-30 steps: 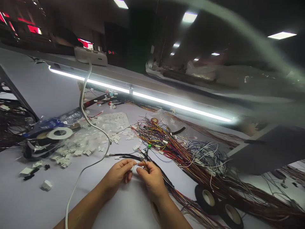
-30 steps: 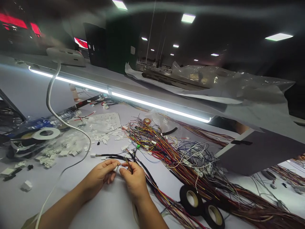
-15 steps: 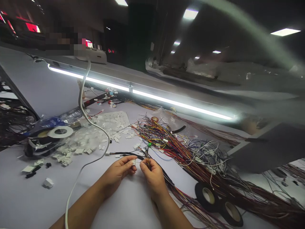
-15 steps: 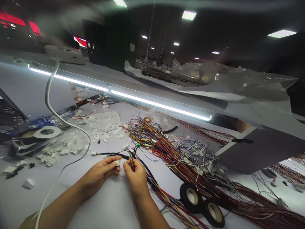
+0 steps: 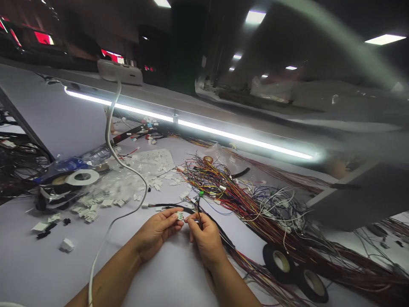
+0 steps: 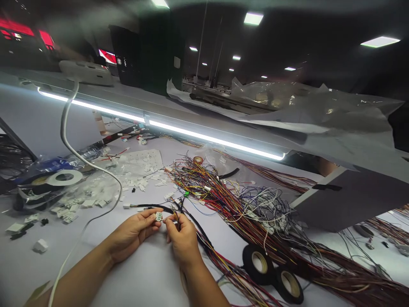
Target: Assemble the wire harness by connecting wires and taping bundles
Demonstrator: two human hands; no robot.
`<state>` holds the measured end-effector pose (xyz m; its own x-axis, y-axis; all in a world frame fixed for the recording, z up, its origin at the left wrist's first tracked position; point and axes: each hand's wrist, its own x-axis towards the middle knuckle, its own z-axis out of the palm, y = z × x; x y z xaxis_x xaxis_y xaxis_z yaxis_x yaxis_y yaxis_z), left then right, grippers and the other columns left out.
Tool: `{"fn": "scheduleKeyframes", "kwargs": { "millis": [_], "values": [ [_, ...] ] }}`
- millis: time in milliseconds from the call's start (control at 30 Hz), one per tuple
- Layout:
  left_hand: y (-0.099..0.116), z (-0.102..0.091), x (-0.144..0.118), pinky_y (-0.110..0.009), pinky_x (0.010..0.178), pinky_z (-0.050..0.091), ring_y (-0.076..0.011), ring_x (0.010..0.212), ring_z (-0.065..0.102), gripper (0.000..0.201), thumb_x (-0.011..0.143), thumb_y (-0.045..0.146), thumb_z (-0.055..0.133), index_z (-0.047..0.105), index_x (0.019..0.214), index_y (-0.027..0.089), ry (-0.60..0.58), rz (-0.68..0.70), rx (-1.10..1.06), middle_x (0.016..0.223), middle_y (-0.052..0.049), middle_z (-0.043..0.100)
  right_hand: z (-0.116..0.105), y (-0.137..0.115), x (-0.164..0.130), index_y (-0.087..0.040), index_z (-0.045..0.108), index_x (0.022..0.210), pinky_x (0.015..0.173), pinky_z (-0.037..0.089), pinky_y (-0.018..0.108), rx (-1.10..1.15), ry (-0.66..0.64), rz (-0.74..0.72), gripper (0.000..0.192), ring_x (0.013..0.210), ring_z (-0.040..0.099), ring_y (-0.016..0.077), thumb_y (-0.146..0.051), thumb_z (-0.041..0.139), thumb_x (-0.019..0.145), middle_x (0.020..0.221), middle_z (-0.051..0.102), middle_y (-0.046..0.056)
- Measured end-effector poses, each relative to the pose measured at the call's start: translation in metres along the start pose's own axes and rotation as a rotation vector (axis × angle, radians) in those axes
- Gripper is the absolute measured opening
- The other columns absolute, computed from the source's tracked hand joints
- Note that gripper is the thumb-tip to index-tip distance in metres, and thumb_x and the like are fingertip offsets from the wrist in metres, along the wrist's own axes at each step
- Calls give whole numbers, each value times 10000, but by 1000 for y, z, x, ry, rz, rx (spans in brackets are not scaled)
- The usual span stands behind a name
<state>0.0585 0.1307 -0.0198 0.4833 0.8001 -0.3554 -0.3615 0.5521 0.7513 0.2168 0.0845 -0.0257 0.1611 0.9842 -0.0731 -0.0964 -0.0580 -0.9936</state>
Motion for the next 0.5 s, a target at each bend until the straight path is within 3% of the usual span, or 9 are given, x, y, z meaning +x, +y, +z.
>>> {"fn": "scheduleKeyframes", "kwargs": {
  "millis": [500],
  "values": [
    [0,2,0,-237,765,507,-127,735,631,316,759,247,759,670,1042,142,-1,-1,33,762,-33,693,0,2,0,-161,597,817,518,357,204,-30,4,-15,277,482,454,94,-433,649,807,520,528,-47]
  ]
}}
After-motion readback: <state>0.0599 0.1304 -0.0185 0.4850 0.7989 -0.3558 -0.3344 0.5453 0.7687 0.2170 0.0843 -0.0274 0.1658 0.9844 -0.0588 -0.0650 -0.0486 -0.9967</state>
